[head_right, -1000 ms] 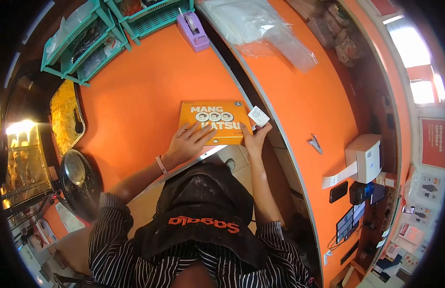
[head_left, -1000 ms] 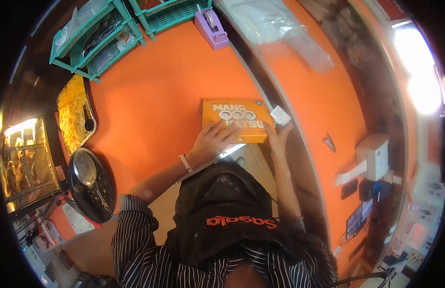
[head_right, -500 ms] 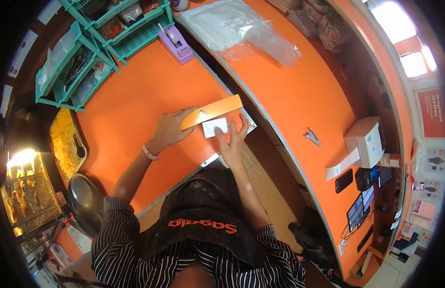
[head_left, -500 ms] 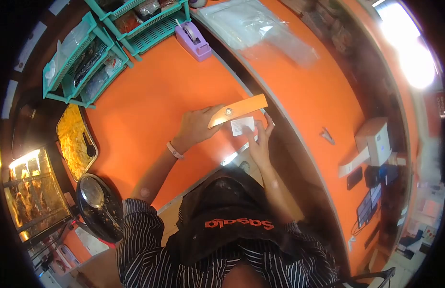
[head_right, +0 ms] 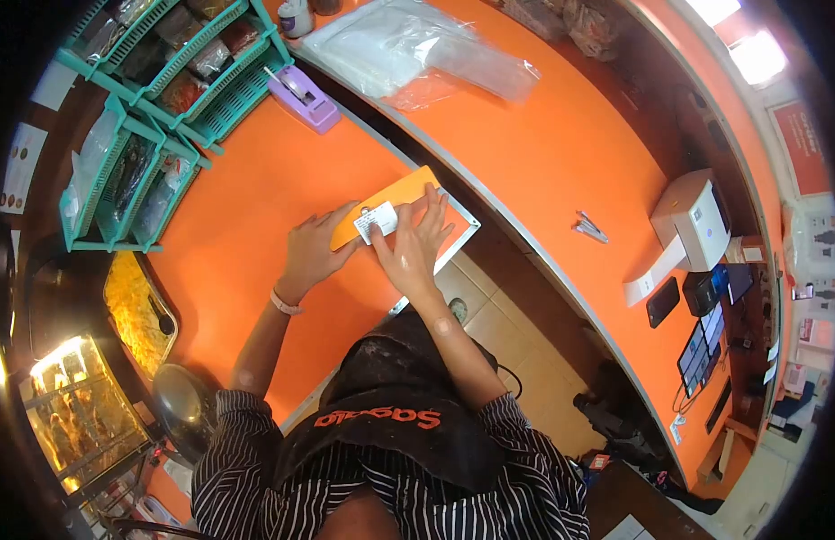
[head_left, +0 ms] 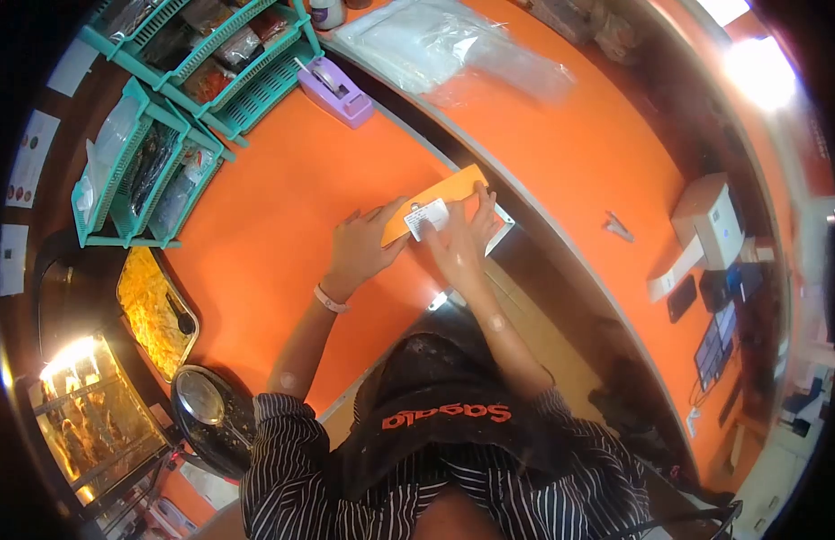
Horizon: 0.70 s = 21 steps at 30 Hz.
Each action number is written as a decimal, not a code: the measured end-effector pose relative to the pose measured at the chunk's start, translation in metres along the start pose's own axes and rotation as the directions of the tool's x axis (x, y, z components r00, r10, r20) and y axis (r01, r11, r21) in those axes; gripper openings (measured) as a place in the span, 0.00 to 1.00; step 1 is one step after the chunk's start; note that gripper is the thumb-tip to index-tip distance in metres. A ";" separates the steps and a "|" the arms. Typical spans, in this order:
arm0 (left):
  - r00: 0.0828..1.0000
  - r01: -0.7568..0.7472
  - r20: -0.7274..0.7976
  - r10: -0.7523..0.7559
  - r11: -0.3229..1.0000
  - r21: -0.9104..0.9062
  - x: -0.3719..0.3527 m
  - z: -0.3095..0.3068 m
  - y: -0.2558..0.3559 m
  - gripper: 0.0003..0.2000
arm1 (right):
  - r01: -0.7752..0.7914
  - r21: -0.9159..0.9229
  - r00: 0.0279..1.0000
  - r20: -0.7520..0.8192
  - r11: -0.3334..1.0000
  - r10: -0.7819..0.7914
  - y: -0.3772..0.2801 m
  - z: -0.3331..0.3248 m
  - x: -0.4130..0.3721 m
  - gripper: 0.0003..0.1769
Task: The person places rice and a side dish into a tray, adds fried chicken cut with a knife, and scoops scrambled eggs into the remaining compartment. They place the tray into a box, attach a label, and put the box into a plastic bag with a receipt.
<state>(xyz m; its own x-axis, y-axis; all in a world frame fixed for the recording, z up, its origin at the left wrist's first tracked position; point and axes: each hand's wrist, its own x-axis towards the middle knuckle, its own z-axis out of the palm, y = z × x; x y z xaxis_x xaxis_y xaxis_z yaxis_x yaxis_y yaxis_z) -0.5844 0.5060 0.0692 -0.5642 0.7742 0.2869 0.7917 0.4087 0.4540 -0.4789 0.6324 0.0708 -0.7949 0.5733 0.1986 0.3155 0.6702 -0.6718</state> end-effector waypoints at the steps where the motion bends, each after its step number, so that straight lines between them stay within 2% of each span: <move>1: 1.000 0.001 0.000 -0.001 1.000 -0.002 0.000 -0.001 0.001 0.26 | -0.011 -0.014 1.000 0.013 1.000 0.012 -0.004 -0.002 0.001 0.23; 6: 0.999 0.035 0.029 -0.035 0.999 0.008 0.000 0.001 -0.002 0.26 | -0.015 -0.036 1.000 -0.013 0.999 0.015 -0.008 0.000 0.001 0.23; 8: 1.000 0.020 0.011 -0.020 1.000 -0.006 0.001 -0.002 0.001 0.26 | -0.001 -0.135 0.999 -0.045 0.991 -0.006 -0.009 0.002 0.001 0.24; 12: 1.000 -0.008 -0.019 0.008 1.000 -0.013 -0.001 0.002 -0.002 0.25 | 0.006 -0.190 0.996 -0.081 0.982 -0.022 -0.010 0.003 0.001 0.24; 14: 0.999 -0.031 -0.043 0.031 1.000 0.002 -0.002 0.005 -0.004 0.25 | -0.088 -0.167 0.990 -0.120 0.982 0.068 -0.009 0.000 0.004 0.26; 15: 0.998 -0.033 -0.048 0.033 0.999 0.003 -0.002 0.003 -0.002 0.25 | -0.085 -0.168 0.990 -0.123 0.982 0.064 -0.009 -0.002 0.005 0.26; 17: 0.998 0.032 0.053 -0.034 0.999 0.042 -0.002 -0.002 0.002 0.26 | -0.031 -0.121 0.958 -0.286 0.992 -0.005 -0.008 -0.005 0.007 0.23; 18: 0.998 0.032 0.045 -0.034 0.999 0.042 -0.002 -0.002 0.002 0.26 | -0.023 -0.123 0.958 -0.288 0.992 -0.013 -0.001 -0.006 0.009 0.23; 19: 0.997 0.043 0.063 -0.045 0.999 0.030 -0.002 -0.002 0.002 0.26 | 0.195 -0.153 0.937 -0.261 0.969 -0.230 0.010 -0.004 0.010 0.20; 20: 0.995 0.055 0.080 -0.057 0.998 0.018 -0.002 -0.002 0.001 0.26 | 0.405 -0.176 0.870 -0.228 0.897 -0.437 0.021 -0.001 0.011 0.17; 21: 0.996 0.060 0.069 -0.061 0.998 0.019 -0.002 -0.001 0.000 0.26 | 0.415 -0.176 0.865 -0.226 0.892 -0.447 0.031 0.001 0.012 0.17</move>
<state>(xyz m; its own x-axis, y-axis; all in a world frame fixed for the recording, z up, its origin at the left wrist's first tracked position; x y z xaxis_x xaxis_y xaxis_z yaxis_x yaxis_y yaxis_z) -0.5838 0.5042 0.0699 -0.5940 0.7793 0.1998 0.7610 0.4637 0.4538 -0.4795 0.6592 0.0515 -0.7117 0.3029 0.6339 0.0428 0.9193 -0.3913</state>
